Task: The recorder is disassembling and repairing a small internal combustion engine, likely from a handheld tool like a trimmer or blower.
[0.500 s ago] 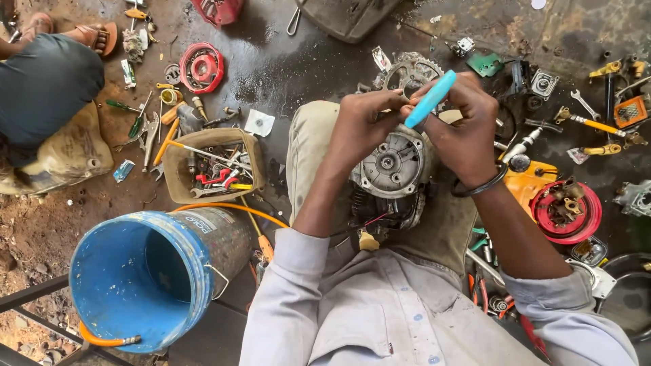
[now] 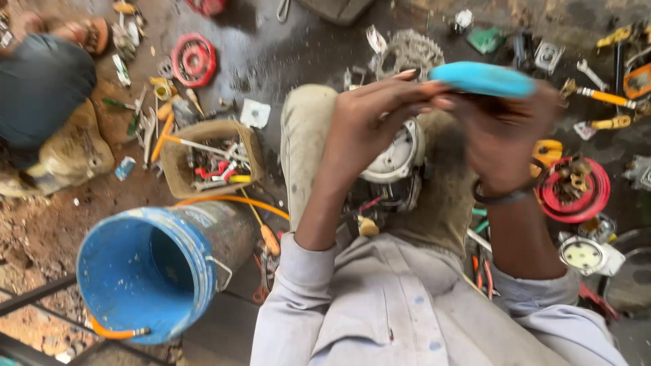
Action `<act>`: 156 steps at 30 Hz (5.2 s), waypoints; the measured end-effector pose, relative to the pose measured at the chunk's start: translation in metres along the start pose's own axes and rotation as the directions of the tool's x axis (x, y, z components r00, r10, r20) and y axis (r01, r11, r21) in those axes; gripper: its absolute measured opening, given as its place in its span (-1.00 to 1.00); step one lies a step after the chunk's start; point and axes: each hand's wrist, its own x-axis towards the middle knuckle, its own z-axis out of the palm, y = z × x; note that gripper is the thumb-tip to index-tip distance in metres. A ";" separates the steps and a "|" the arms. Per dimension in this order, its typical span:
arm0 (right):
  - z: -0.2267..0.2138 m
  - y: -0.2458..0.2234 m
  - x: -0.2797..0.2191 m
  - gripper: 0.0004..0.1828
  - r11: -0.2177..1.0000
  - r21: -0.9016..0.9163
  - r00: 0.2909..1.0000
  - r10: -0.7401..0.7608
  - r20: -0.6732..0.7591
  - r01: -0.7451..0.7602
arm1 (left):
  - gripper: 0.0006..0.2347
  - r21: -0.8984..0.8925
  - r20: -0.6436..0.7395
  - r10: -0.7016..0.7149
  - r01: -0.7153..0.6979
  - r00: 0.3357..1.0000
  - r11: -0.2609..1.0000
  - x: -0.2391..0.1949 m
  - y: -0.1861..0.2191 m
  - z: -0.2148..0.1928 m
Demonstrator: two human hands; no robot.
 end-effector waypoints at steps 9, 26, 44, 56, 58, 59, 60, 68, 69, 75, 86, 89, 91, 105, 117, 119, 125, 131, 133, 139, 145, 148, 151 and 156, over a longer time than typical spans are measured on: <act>-0.029 0.006 -0.105 -0.80 0.990 0.072 0.970 0.130 -0.206 -0.118 | -0.41 0.583 0.347 -0.147 -0.090 0.926 0.808 -0.064 0.042 0.009; -0.026 -0.007 -0.087 -0.76 0.981 -0.194 0.999 0.015 -0.033 -0.021 | -0.48 0.719 0.178 -0.184 0.000 0.967 0.695 -0.092 0.018 0.034; -0.031 0.010 -0.066 -0.85 0.980 -0.189 0.984 -0.026 0.175 0.059 | -0.47 0.678 0.114 -0.219 0.085 0.969 0.730 -0.090 0.012 0.041; -0.022 0.000 -0.064 -0.88 0.986 -0.164 0.971 0.006 0.240 0.035 | -0.50 0.668 0.100 -0.204 0.086 0.974 0.739 -0.088 0.008 0.040; -0.022 0.002 -0.065 -0.87 0.982 -0.186 0.970 0.025 0.241 0.021 | -0.51 0.668 0.086 -0.202 0.094 0.976 0.739 -0.089 0.006 0.041; -0.021 0.003 -0.066 -0.84 0.981 -0.191 0.971 0.015 0.238 0.032 | -0.52 0.669 0.083 -0.203 0.096 0.976 0.737 -0.090 0.006 0.041; -0.021 0.004 -0.066 -0.82 0.980 -0.194 0.972 0.004 0.236 0.043 | -0.52 0.673 0.079 -0.205 0.099 0.976 0.733 -0.091 0.005 0.040; -0.013 -0.019 -0.056 -0.83 0.942 -0.322 0.958 -0.002 0.286 0.098 | -0.52 0.667 0.055 -0.162 0.085 0.985 0.740 -0.093 -0.003 0.043; -0.015 -0.019 -0.057 -0.81 0.925 -0.364 0.955 0.004 0.297 0.110 | -0.51 0.665 0.057 -0.163 0.084 0.985 0.742 -0.092 -0.003 0.043; -0.019 -0.008 -0.067 -0.79 0.912 -0.408 0.971 0.052 0.232 0.048 | -0.49 0.674 0.076 -0.176 0.080 0.981 0.734 -0.091 0.001 0.040; -0.010 0.000 -0.071 -0.91 0.901 -0.343 0.946 -0.173 0.275 0.264 | -0.54 0.607 0.089 -0.165 0.077 0.982 0.791 -0.085 0.009 0.031; -0.010 0.008 -0.075 -0.84 0.922 -0.313 0.964 -0.170 0.204 0.228 | -0.58 0.482 0.063 -0.115 0.071 0.991 0.873 -0.086 0.007 0.030; -0.010 0.005 -0.072 -0.78 0.935 -0.283 0.970 -0.169 0.174 0.213 | -0.63 0.422 0.008 -0.062 0.053 0.998 0.905 -0.090 0.002 0.035; -0.018 0.021 -0.086 -0.68 0.905 -0.415 0.994 -0.059 0.094 0.093 | -0.80 0.315 -0.059 0.002 0.017 0.998 0.949 -0.092 0.005 0.046; 0.003 -0.012 -0.072 -0.77 0.896 -0.435 0.990 -0.032 0.141 0.091 | -0.84 0.451 0.063 0.037 -0.061 0.997 0.891 -0.103 -0.004 0.052; 0.003 0.000 -0.077 -0.79 0.891 -0.430 0.987 -0.098 0.127 0.144 | -0.76 0.393 0.020 0.022 -0.028 1.000 0.919 -0.098 0.002 0.051; 0.004 0.003 -0.081 -0.76 0.904 -0.397 0.987 -0.144 0.067 0.159 | -0.80 0.354 -0.086 -0.068 0.094 0.994 0.930 -0.108 -0.006 0.061; -0.006 -0.011 -0.071 -0.78 0.943 -0.333 0.985 0.056 0.164 0.002 | -0.72 0.458 0.104 -0.061 0.007 0.993 0.889 -0.109 -0.003 0.045; -0.008 -0.011 -0.071 -0.76 0.941 -0.339 0.980 0.074 0.185 -0.007 | -0.71 0.475 0.157 -0.024 -0.054 0.987 0.878 -0.105 0.007 0.043; -0.010 0.018 -0.086 -0.75 0.931 -0.330 0.986 -0.130 0.102 0.156 | -0.65 0.399 -0.044 -0.034 0.048 0.998 0.916 -0.105 0.012 0.047; -0.001 -0.002 -0.074 -0.74 0.900 -0.434 0.990 0.014 0.142 0.050 | -0.78 0.390 -0.051 -0.069 0.084 0.996 0.917 -0.118 -0.006 0.054; -0.001 -0.006 -0.072 -0.82 0.909 -0.406 0.971 0.006 0.237 0.093 | -0.76 0.417 0.036 0.004 -0.019 0.999 0.909 -0.114 0.000 0.049; -0.006 0.006 -0.076 -0.79 0.926 -0.361 0.980 -0.038 0.194 0.108 | -0.77 0.474 0.092 0.016 -0.058 0.996 0.878 -0.106 0.013 0.043; -0.007 0.020 -0.079 -0.74 0.899 -0.404 0.985 -0.149 0.086 0.171 | -0.83 0.433 -0.079 0.010 0.025 0.997 0.901 -0.109 0.008 0.054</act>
